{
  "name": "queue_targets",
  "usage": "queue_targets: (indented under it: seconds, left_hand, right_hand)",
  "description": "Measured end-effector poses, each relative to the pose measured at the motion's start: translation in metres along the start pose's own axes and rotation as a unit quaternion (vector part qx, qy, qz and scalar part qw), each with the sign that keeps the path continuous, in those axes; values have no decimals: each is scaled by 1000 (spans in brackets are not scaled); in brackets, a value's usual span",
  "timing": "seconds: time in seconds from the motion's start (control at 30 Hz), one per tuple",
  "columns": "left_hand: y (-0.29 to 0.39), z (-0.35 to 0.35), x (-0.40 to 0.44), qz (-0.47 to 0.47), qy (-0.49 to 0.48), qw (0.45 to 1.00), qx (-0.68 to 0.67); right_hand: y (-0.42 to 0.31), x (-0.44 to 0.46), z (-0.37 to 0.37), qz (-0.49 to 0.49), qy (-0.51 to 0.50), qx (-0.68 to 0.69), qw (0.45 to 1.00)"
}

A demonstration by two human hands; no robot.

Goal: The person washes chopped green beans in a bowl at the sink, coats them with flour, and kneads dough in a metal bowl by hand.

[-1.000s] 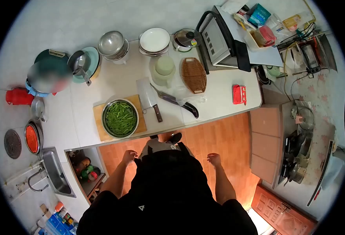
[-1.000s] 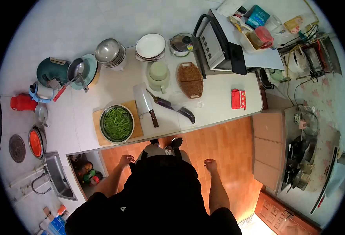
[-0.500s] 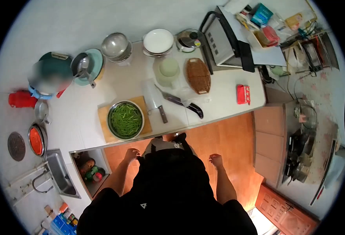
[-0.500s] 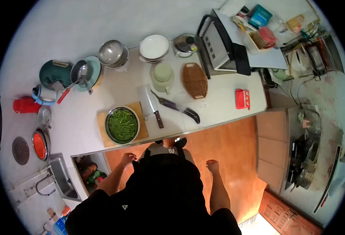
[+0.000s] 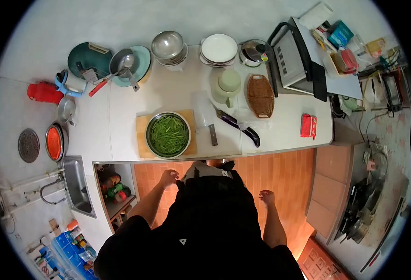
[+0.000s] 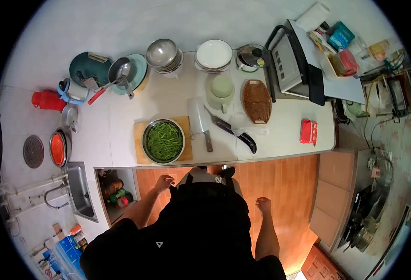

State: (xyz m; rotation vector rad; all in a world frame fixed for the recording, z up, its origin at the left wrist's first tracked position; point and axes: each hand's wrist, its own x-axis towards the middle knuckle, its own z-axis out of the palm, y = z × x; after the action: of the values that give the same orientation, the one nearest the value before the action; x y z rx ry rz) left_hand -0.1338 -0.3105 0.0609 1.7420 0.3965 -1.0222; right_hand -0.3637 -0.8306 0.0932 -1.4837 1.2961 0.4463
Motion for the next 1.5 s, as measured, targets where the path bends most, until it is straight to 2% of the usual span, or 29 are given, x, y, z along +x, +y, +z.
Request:
queue_targets:
  seconds: [0.1,0.17,0.2,0.23,0.3,0.37,0.43,0.47,0.53,0.57,0.63,0.77,0.87,0.93,1.03,1.17,1.23,1.27,1.3,1.43,1.47,1.5]
  left_hand:
    - [16,-6,-13,38,15,999,-1]
    - [58,-7,-32,163,109,971,134]
    - [85,-10,-41,180,137,956,186]
    - [110,-14,-45,197,166,937,237]
    - [135,-23,-31,286,250,891,249]
    - [157,-38,-14,356,293,795,394]
    - [175,-41,1,283,260,778,497]
    - [185,-41,6,282,260,780,495]
    - [200,-39,14,183,196,784,560]
    - [204,-38,21,184,195,785,558]
    - [205,-36,34,96,117,809,568]
    - [169,-34,69,98,113,798,584]
    - [147,-38,85,145,139,791,577]
    - [144,-44,90,186,170,816,521]
    - [148,-50,87,199,184,841,468]
    - [164,-54,77,172,184,869,426]
    - [177,-54,70,78,178,906,377]
    - [174,-55,71,76,183,906,374]
    - [169,-56,70,112,203,903,362]
    - [154,-53,59,189,286,880,327]
    - [153,-51,56,187,289,881,323]
    - [155,-51,51,202,284,861,369]
  right_hand:
    - [4,10,-6,-48,-16,-12,999]
    - [-5,8,-6,-42,-11,-26,999]
    - [-9,7,-8,-39,-4,-38,999]
    - [-7,8,-10,-37,-6,-44,998]
    - [-6,19,-8,-25,-23,-50,998]
    - [-17,17,-4,-28,-34,-53,998]
    - [-17,16,-8,-29,-36,-57,997]
    - [-14,20,-8,-43,-42,-33,998]
    - [-13,18,-11,-57,-46,-13,997]
    - [-14,15,-11,-55,-38,-23,997]
    - [-11,11,-13,-52,-28,-35,998]
    - [-9,-14,-15,-29,-3,-49,998]
    - [-5,-25,-16,-15,7,-78,997]
    - [5,-23,-17,-11,4,-86,996]
    - [-1,-20,-13,1,-9,-78,997]
    - [-21,-15,-6,-25,-29,-66,997]
    - [-34,-12,-5,-37,-47,-59,996]
    - [-42,-9,-3,-63,-57,-72,994]
    - [-48,-4,0,-89,-68,-85,990]
    - [-76,9,14,-88,-63,-118,987]
    - [-83,10,18,-116,-74,-122,983]
    - [-90,11,23,-142,-85,-126,978]
